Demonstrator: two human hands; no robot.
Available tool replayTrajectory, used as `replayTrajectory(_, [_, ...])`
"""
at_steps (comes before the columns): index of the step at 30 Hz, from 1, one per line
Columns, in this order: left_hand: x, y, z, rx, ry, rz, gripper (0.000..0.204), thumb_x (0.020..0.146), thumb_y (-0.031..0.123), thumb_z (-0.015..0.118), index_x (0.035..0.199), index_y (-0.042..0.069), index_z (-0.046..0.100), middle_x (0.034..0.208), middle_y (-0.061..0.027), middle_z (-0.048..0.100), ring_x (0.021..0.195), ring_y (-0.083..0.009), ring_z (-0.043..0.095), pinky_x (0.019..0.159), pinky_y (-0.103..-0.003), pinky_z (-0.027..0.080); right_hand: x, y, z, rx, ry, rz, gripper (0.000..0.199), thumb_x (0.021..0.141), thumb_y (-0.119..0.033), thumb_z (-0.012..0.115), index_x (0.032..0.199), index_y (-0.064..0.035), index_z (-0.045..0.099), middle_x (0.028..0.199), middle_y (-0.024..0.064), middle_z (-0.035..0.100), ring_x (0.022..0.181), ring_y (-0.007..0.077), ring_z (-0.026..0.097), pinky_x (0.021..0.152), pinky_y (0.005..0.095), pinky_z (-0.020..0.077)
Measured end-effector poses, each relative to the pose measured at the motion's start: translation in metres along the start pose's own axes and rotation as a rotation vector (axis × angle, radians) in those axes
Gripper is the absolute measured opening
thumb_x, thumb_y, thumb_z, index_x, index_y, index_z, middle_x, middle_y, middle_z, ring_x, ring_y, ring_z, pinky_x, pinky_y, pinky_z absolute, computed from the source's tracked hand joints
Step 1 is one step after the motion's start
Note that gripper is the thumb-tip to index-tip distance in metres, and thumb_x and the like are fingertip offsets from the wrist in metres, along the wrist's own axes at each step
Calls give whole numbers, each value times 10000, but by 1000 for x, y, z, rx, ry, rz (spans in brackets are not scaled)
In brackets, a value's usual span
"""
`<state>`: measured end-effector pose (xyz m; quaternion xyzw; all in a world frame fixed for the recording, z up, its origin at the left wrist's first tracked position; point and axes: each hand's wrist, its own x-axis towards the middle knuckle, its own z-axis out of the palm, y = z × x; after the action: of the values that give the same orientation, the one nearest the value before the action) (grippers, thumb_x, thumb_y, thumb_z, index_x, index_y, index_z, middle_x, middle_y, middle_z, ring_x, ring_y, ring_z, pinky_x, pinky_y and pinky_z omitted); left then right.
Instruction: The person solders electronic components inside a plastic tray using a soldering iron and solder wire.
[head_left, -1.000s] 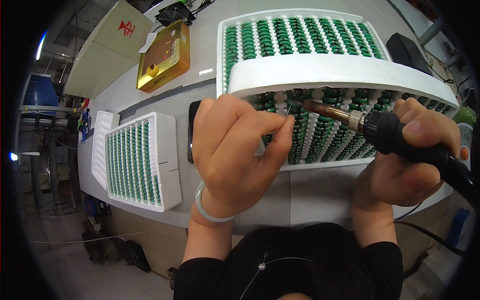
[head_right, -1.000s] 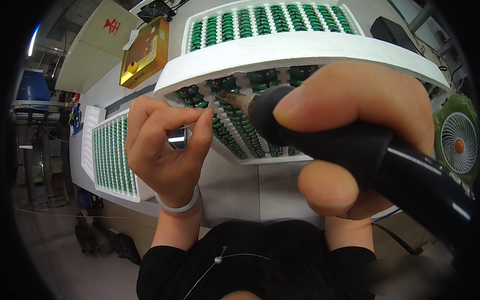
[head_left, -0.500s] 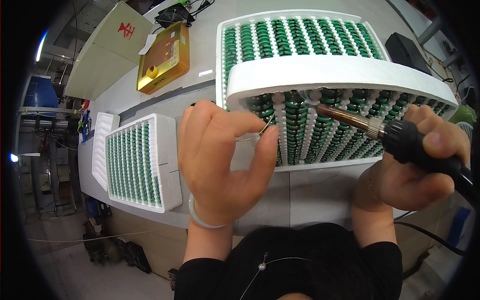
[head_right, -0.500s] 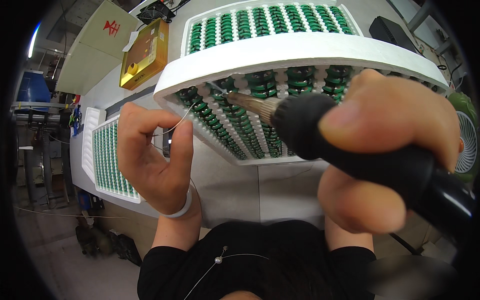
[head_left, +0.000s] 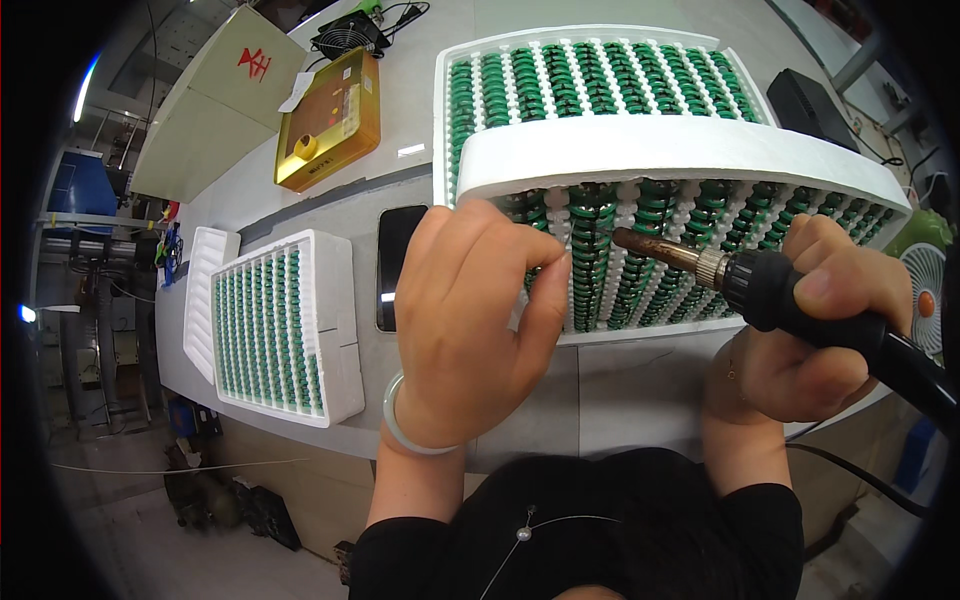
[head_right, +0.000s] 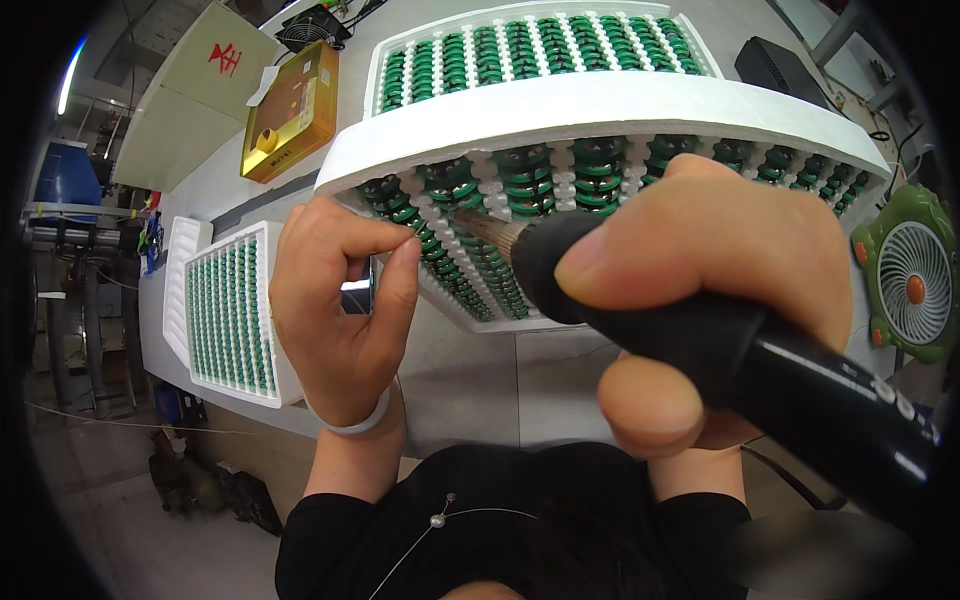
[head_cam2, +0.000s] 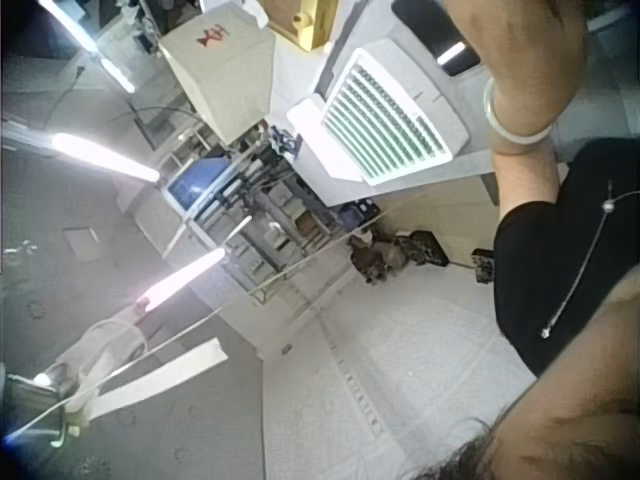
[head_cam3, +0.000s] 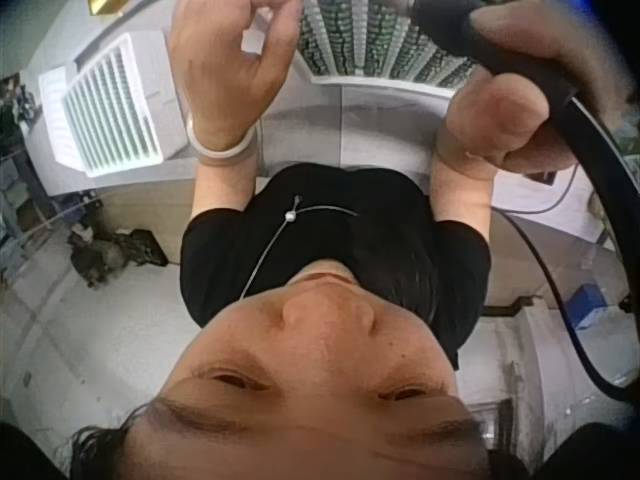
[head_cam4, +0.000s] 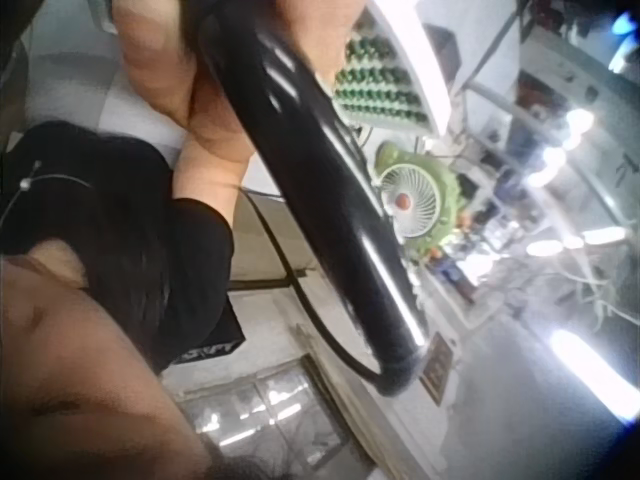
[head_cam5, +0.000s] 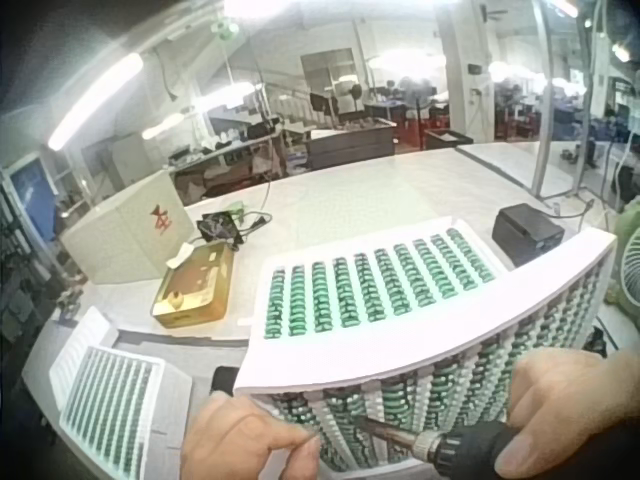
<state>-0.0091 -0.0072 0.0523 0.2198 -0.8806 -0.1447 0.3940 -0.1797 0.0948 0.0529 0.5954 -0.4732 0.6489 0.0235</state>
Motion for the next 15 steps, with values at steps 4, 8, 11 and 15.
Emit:
replayTrajectory(4, [1, 0, 2, 4, -27, -9, 136, 635, -27, 607, 725, 35, 527, 668, -86, 465, 608, -244, 439, 550, -320, 353, 1, 0, 2, 4, 3, -4, 436, 824, -500, 470, 788, -67, 427, 577, -25, 327, 475, 70, 260, 463, 236, 190])
replayTrajectory(8, [1, 0, 0, 8, -31, -7, 134, 632, -26, 609, 720, 36, 530, 669, -86, 466, 608, -244, 440, 550, -320, 355, -2, 0, -2, 16, 5, -10, 434, 825, -500, 469, 790, -69, 429, 576, -26, 327, 475, 70, 260, 463, 236, 191])
replayTrajectory(11, [0, 0, 1, -1, -24, -16, 132, 631, -26, 609, 719, 36, 532, 672, -86, 469, 608, -245, 440, 551, -320, 356, -2, 1, -2, 25, 5, -16, 433, 825, -500, 468, 792, -69, 429, 575, -26, 327, 476, 70, 260, 463, 236, 191])
replayTrajectory(15, [0, 0, -1, 0, -29, -20, 133, 630, -27, 610, 721, 36, 535, 673, -85, 473, 610, -245, 440, 553, -319, 357, -2, 0, -2, 37, 6, -24, 431, 826, -499, 467, 794, -71, 431, 574, -27, 326, 476, 70, 260, 464, 236, 191])
